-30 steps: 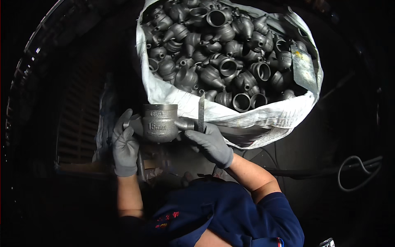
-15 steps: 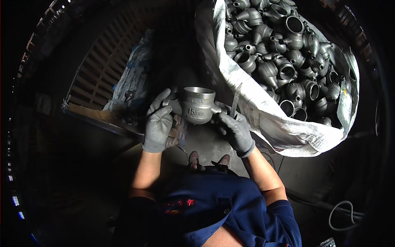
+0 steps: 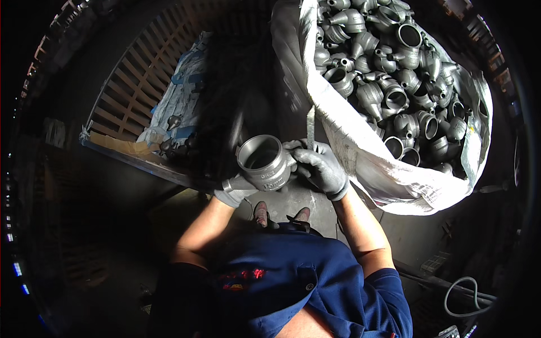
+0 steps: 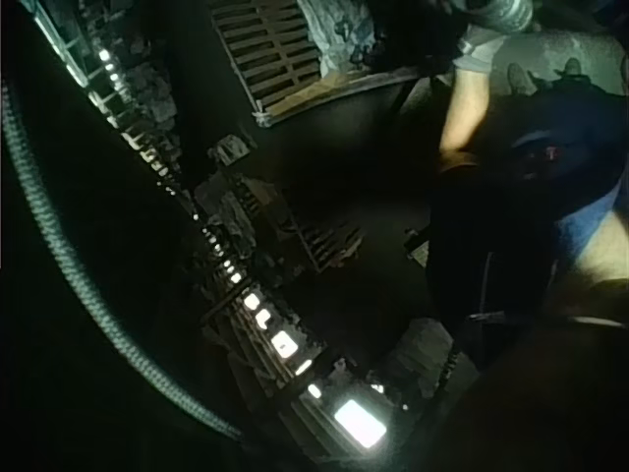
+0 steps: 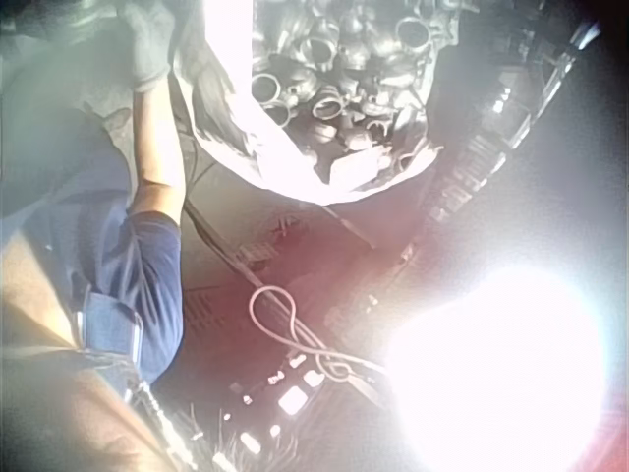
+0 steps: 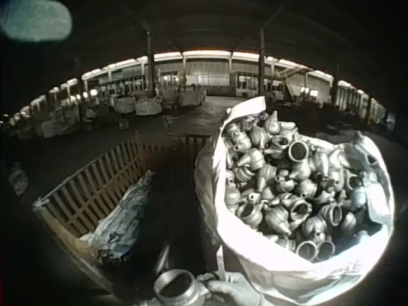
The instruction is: The person takes metal parts one at a time from a large bag, scrapes their surfaces and edges with a handheld file while turning them over, and places them into an adjacent metal crate.
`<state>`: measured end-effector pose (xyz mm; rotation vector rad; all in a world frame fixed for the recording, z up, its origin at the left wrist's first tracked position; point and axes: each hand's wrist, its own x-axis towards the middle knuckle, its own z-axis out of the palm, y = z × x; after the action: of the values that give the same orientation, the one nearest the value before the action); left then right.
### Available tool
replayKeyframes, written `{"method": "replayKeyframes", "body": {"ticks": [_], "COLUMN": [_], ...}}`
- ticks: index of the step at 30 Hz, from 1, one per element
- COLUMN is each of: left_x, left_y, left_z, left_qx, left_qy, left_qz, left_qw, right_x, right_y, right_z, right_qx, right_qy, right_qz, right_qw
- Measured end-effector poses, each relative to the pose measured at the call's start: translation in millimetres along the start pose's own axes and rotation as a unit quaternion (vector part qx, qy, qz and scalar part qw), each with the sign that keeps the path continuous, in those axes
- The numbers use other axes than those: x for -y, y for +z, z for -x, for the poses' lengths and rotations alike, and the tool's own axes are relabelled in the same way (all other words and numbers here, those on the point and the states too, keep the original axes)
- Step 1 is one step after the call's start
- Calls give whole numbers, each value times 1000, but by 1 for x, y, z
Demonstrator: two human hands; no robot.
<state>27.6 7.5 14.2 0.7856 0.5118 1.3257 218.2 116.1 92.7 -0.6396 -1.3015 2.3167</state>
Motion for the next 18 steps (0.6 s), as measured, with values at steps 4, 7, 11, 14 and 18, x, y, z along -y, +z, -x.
{"method": "replayKeyframes", "body": {"ticks": [4,7,11,14,18], "left_x": [9,-3,-14,3,7], "left_y": [25,20,31,6,7], "left_z": [-7,-7,-4,0,-5], "left_qx": [-53,9,-191,-212,-320], "left_qy": [25,-39,-5,72,167], "left_qz": [-155,255,471,307,112], "left_qw": [986,966,861,925,926], "right_x": [-18,-30,-35,-42,-38], "right_y": [-15,-17,-5,9,34], "right_z": [-11,-17,-1,10,16], "right_qx": [-50,-98,-195,-181,-82], "right_qy": [4,-16,-33,-21,64], "right_qz": [92,88,174,139,117], "right_qw": [995,991,965,973,988]}}
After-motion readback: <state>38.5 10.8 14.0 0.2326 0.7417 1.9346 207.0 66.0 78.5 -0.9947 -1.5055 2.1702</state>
